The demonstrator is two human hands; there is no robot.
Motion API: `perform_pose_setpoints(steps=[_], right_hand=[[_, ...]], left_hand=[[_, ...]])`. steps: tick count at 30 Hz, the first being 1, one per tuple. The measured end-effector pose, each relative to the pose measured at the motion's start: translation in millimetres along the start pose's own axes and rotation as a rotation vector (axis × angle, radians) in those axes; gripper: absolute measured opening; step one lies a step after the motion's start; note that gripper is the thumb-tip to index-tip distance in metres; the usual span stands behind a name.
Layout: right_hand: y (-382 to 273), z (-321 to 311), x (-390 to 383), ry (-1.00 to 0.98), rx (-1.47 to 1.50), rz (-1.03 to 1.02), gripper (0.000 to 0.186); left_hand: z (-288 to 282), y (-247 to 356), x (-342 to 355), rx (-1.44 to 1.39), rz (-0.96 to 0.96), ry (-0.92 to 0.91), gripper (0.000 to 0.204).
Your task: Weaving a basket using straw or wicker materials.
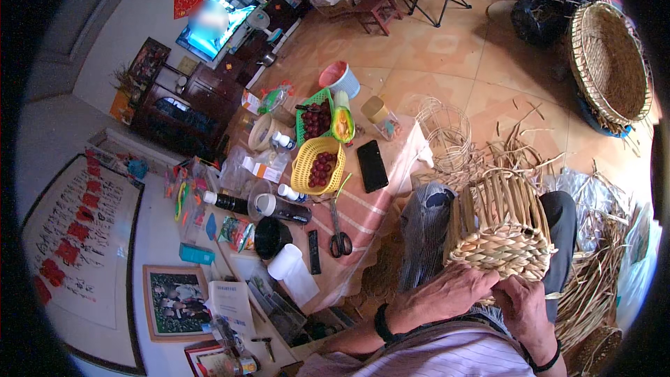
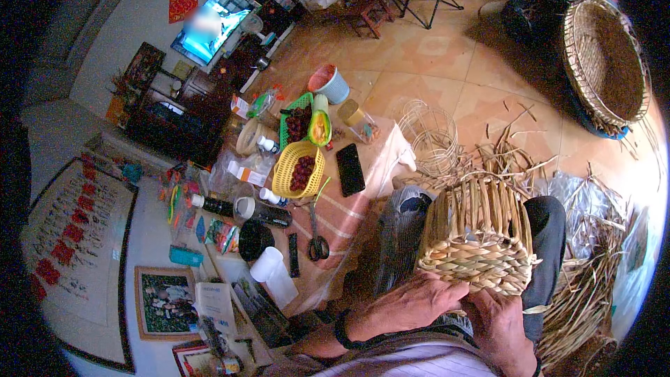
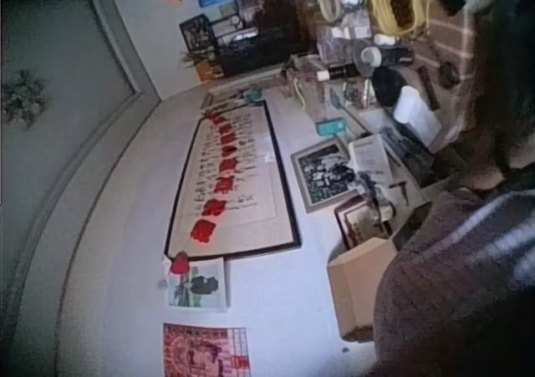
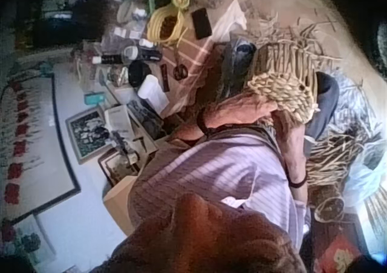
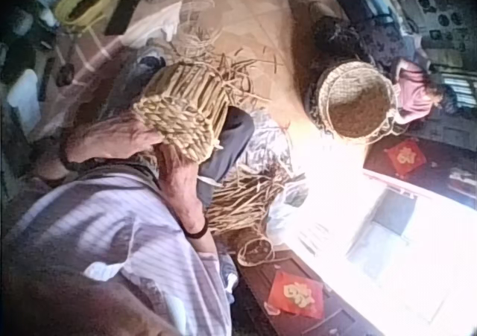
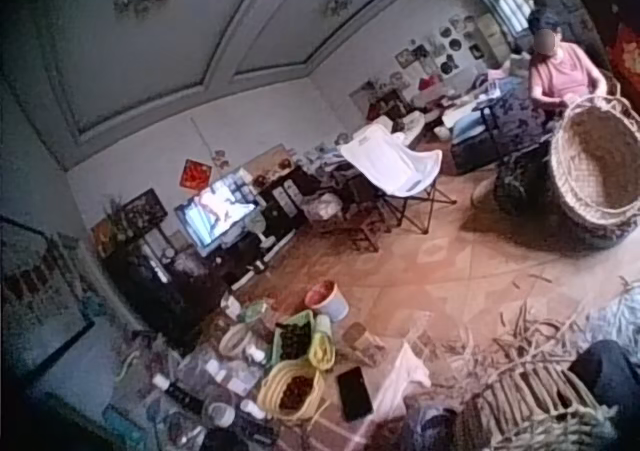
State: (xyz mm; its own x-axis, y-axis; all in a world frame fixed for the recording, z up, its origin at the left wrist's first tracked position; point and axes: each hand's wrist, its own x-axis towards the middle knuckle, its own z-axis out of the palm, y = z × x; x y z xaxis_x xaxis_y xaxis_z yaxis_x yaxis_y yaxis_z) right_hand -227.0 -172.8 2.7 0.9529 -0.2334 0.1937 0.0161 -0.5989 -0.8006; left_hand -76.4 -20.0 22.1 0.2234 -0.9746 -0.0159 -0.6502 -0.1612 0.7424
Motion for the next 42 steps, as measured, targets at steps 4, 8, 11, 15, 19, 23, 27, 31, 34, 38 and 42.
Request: perform_pose_setpoints(steps=[4,8,11,15,19,23,27,31,34,38,42], right_hand=[[4,-5,-1,-0.065,-0.044,0.027,0.015],[11,-13,-7,-0.048,-0.023,-0.05,0.015],[25,-27,-13,-0.115,-0.097,-0.008,0.014],[58,-47,-20,-0.151,-0.065,0.136,0.013],[81,-49,-37,-0.051,0.035,0.202,0.014],[114,-61,-57,-0.051,-0.014,0.274,0.017],[167,-75,-93,0.009,0.004,0.522,0.014],[229,-83,-126,0.098,-0.079,0.493,0.01],[253,-87,-135,0.227,0.39,0.729,0.009],[224,-89,-119,0.2,-0.158,0.462,0.008],[144,-78,-76,0.219,0.063,0.451,0.013]], left_hand=[[-5,-5,0,-0.008,0.056,-0.021,0.018],[-12,-7,-4,-0.037,0.131,0.009,0.017],[-25,-10,-12,-0.013,-0.002,-0.119,0.016],[-41,-21,-24,0.04,-0.054,-0.105,0.016],[-44,-25,-27,0.037,-0.071,-0.125,0.015],[-45,-26,-27,-0.05,-0.136,-0.093,0.02],[-58,-32,-36,-0.007,-0.195,-0.058,0.021],[-58,-34,-39,0.018,-0.212,-0.099,0.023],[-48,-30,-35,0.029,-0.246,-0.159,0.023],[-31,-23,-26,-0.049,-0.129,-0.082,0.026],[-10,-18,-11,-0.008,0.019,-0.116,0.03]])
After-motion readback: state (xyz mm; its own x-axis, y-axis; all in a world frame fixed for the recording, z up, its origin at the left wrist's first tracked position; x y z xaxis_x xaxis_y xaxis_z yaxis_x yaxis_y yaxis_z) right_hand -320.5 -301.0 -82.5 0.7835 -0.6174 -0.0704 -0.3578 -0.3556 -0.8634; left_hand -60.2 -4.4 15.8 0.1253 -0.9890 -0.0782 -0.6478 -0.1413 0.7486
